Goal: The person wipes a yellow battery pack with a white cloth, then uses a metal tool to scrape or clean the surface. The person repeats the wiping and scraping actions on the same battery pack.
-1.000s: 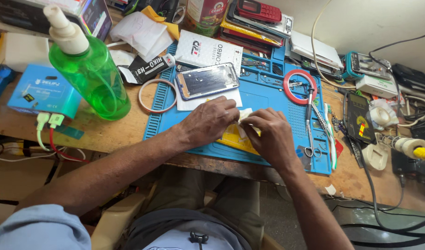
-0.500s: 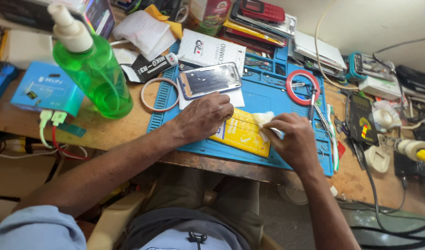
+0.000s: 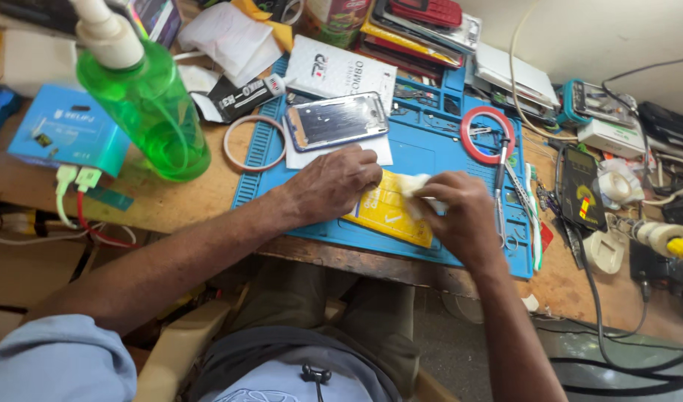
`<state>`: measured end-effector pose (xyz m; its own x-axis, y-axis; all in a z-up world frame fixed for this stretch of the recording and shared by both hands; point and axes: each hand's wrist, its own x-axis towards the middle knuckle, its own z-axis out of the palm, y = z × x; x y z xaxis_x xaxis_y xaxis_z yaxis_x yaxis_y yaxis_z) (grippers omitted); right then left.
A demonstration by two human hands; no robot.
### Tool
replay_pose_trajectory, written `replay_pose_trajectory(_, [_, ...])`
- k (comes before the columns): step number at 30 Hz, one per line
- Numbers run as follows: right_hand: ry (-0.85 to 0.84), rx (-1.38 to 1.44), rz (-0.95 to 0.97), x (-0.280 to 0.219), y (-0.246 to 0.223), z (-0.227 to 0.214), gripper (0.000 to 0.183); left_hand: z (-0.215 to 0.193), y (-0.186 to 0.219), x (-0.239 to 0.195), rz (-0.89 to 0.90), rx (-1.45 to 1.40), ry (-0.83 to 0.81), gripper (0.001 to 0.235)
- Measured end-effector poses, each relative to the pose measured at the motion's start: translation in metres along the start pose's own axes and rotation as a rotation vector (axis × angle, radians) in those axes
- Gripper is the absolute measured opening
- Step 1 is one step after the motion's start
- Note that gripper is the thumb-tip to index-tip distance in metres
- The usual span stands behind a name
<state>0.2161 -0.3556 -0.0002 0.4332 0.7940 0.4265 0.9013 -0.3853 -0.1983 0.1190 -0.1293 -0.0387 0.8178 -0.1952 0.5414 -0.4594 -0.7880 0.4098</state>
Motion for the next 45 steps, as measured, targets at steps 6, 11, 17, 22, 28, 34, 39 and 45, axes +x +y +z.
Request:
replay_pose_trajectory(6, [-0.021, -0.014, -0.039, 0.003, -0.001, 0.001, 0.009, -0.002, 0.000, -0.001, -0.033, 0.013, -0.024, 0.007])
replay_pose_trajectory(11, [-0.024, 0.033, -0.014, 0.005, -0.006, -0.008, 0.012, 0.001, -0.003, -0.004, -0.006, -0.005, 0.019, 0.005])
replay_pose_trajectory(17, [-0.003, -0.022, -0.063, 0.007, -0.008, 0.008, 0.009, 0.000, -0.001, 0.001, -0.006, -0.016, -0.002, 0.005])
replay_pose_trajectory(22, [-0.068, 0.033, 0.065, -0.005, 0.012, -0.007, 0.009, -0.001, -0.007, -0.003, -0.019, -0.007, 0.010, 0.006])
replay_pose_trajectory(28, [-0.034, 0.203, 0.077, -0.008, 0.012, 0.005, 0.013, 0.000, -0.003, 0.000, -0.043, -0.036, -0.012, 0.008])
replay_pose_trajectory(34, [-0.079, 0.245, 0.111, -0.009, 0.013, -0.003, 0.020, 0.001, -0.002, 0.000, -0.046, -0.036, -0.006, 0.008])
replay_pose_trajectory(39, [-0.114, 0.050, 0.060, 0.001, 0.004, 0.015, 0.012, 0.002, 0.002, 0.001, -0.022, -0.028, 0.003, 0.010])
replay_pose_trajectory(45, [-0.120, -0.059, -0.128, 0.010, -0.008, 0.006, 0.006, -0.001, 0.002, 0.000, -0.059, -0.072, -0.017, 0.009])
